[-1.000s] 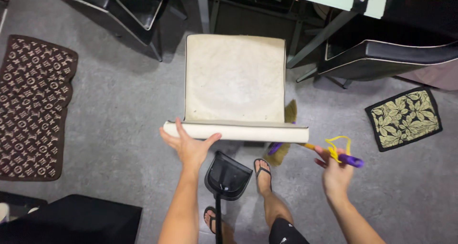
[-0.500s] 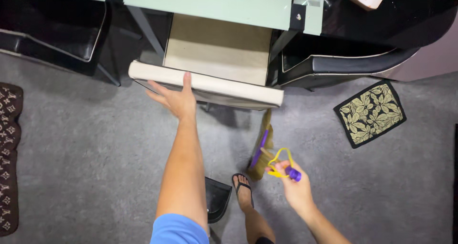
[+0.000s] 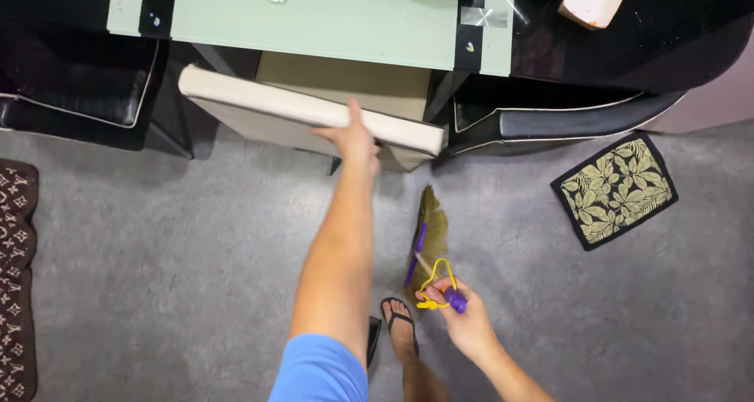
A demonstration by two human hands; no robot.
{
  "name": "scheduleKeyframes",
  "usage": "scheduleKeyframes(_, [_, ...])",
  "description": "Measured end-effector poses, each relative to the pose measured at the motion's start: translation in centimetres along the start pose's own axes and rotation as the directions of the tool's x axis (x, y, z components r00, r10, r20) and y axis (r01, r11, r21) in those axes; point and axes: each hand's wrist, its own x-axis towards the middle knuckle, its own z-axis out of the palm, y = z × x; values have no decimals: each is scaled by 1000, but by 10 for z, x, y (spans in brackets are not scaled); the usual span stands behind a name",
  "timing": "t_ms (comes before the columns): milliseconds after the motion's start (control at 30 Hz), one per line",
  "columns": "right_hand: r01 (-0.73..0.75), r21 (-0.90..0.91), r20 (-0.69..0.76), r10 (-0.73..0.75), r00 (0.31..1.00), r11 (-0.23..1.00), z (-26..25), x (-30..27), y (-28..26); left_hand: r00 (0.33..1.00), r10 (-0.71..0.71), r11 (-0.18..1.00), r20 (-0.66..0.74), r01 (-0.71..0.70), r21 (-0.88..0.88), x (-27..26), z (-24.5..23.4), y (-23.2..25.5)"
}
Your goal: The person sweeps debris from a floor into a dustpan using a broom, moving chairs to reach different areas. They then handle a toy box near a trash bin before hanging the broom on a wall hook.
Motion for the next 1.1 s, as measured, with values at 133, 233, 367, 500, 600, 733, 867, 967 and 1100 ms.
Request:
scheduleKeyframes(133, [34,-28,-3,-34,999,999,-3,-11,22,997,77,987,-9,-77,-144,27,-9,18])
scheduleKeyframes(233, [55,-56,61,-52,997,997,-7,-27,44,966,68,978,251,-15,-207,34,9,-1])
scheduleKeyframes(367, [-207,97,291,171,941,974,-8,-34,46,768,-19,952,640,209,-223,24,4,-68])
scheduleKeyframes(500, [-196,424,492,-43,870,884,-8,-37,14,757,-103,991,645,25,129,2,-36,-109])
scheduleKeyframes(600, [-429,451,369,274,888,782,-6,-39,-3,813,-176,950,554,-8,312,-11,-104,-139])
scheduleKeyframes(733, [-502,403,265,427,865,766,1,-47,-22,887,-210,857,411,-35,514,-24,-228,-184])
scheduleKeyframes(867, [-640,322,217,604,767,697,15,-80,-18,908,-104,617,406,-262,742,-79,-376,-208])
scheduleKeyframes(967, [-655,371,256,605,754,659,19,-105,15,937,-87,311,338,-297,903,-141,-488,-194])
scheduleKeyframes(1100, [-665,352,300,593,747,659,8,-154,68,970,-96,89,225,-217,972,-216,-632,-193])
